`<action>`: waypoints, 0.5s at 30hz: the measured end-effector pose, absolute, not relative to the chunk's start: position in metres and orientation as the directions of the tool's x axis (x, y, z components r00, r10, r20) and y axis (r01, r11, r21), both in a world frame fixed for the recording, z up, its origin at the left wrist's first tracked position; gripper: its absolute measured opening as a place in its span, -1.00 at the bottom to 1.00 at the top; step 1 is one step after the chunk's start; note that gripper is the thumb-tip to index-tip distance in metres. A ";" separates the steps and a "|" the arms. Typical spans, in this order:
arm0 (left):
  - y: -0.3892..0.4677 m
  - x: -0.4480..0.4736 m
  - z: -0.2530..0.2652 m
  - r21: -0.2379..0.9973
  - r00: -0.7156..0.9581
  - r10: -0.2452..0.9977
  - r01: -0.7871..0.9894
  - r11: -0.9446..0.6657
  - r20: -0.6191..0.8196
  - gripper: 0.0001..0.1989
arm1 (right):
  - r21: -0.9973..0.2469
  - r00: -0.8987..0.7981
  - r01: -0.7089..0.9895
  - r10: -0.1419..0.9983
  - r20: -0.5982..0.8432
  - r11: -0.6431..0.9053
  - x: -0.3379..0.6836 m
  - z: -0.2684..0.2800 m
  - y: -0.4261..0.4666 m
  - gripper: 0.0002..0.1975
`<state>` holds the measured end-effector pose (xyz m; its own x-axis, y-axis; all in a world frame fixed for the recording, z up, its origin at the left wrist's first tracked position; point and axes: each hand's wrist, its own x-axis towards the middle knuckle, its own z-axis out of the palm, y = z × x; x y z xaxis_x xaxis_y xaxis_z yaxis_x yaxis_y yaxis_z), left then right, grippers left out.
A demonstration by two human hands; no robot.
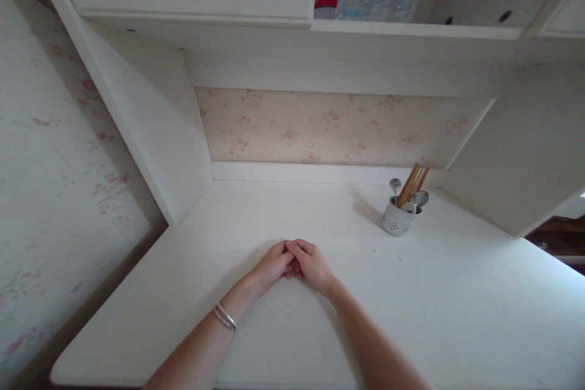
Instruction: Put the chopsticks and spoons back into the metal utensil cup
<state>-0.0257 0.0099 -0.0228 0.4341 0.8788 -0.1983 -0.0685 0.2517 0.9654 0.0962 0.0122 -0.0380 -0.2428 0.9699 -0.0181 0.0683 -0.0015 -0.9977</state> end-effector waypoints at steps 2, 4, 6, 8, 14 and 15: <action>0.010 -0.025 -0.022 0.965 0.430 0.881 -0.074 0.251 -0.196 -0.86 | -0.998 -0.245 0.054 0.969 -0.024 -0.011 0.095 -0.039 0.013 -0.58; 0.009 -0.025 -0.021 0.964 0.425 0.883 -0.075 0.255 -0.200 -0.85 | -0.999 -0.237 0.048 0.971 -0.031 -0.020 0.095 -0.040 0.013 -0.58; 0.009 -0.025 -0.020 0.962 0.422 0.882 -0.071 0.265 -0.211 -0.83 | -0.999 -0.233 0.042 0.972 -0.036 -0.027 0.095 -0.042 0.015 -0.58; 0.008 -0.025 -0.019 0.960 0.419 0.881 -0.066 0.273 -0.221 -0.81 | -0.999 -0.234 0.036 0.972 -0.035 -0.027 0.095 -0.044 0.016 -0.58; 0.009 -0.025 -0.021 0.961 0.417 0.881 -0.058 0.272 -0.224 -0.80 | -0.999 -0.240 0.023 0.970 -0.032 -0.027 0.095 -0.043 0.015 -0.59; 0.009 -0.025 -0.022 0.962 0.420 0.879 -0.051 0.270 -0.225 -0.79 | -0.999 -0.241 0.023 0.970 -0.032 -0.027 0.095 -0.042 0.014 -0.59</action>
